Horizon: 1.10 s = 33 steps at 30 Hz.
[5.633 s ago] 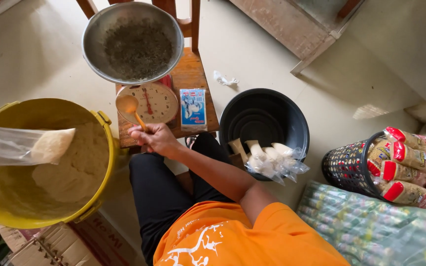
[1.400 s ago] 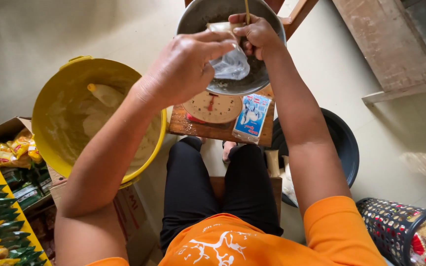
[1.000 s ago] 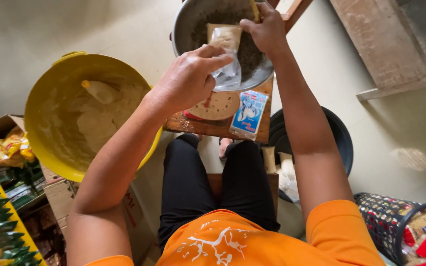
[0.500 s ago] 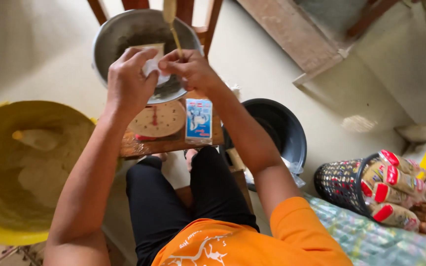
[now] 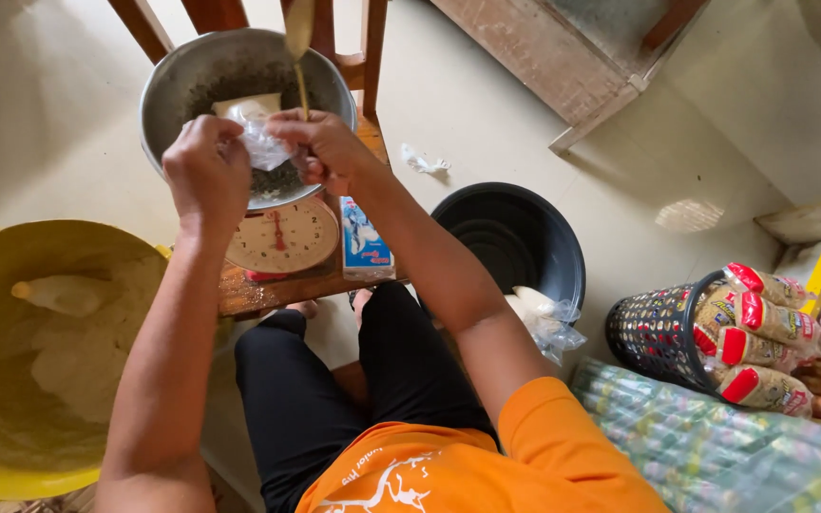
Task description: Scooping powder from a large bucket into small plastic bags and weighing them on a mechanical scale.
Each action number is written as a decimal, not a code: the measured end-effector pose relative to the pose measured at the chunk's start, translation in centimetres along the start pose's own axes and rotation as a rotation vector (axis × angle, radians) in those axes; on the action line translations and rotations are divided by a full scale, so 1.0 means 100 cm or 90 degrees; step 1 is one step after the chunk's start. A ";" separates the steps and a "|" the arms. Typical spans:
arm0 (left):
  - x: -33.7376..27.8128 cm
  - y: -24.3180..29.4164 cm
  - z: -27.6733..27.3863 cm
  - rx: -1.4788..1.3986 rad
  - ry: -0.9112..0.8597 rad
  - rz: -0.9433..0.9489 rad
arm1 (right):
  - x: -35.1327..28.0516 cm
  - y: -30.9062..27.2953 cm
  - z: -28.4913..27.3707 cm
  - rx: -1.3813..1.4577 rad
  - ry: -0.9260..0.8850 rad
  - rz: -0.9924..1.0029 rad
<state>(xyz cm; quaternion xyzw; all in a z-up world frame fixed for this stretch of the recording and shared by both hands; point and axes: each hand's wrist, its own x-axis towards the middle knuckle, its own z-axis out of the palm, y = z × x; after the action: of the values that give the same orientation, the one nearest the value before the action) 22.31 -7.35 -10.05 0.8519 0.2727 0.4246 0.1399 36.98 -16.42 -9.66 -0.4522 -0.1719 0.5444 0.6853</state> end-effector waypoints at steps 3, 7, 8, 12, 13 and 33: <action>0.013 0.017 -0.005 -0.289 -0.013 -0.230 | 0.003 0.002 0.007 -0.097 0.029 -0.026; 0.033 0.032 -0.025 -0.731 -0.023 -0.616 | 0.014 0.001 0.000 -0.168 0.099 -0.008; 0.033 0.029 -0.026 -0.729 -0.023 -0.616 | 0.018 0.001 -0.001 -0.167 0.099 -0.007; 0.031 0.026 -0.024 -0.757 -0.122 -0.659 | 0.040 0.011 -0.007 -0.083 0.122 0.023; 0.030 0.028 -0.022 -0.753 -0.129 -0.653 | 0.046 0.016 -0.008 -0.059 0.121 0.038; 0.056 0.005 -0.017 -0.510 -0.198 -0.754 | 0.028 -0.022 0.026 -0.174 0.115 0.068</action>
<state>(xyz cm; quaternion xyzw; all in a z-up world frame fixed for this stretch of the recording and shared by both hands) 23.85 -4.45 -5.18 0.4953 0.4884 0.2189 0.6843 37.35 -12.73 -7.27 -0.5969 -0.1576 0.5086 0.6001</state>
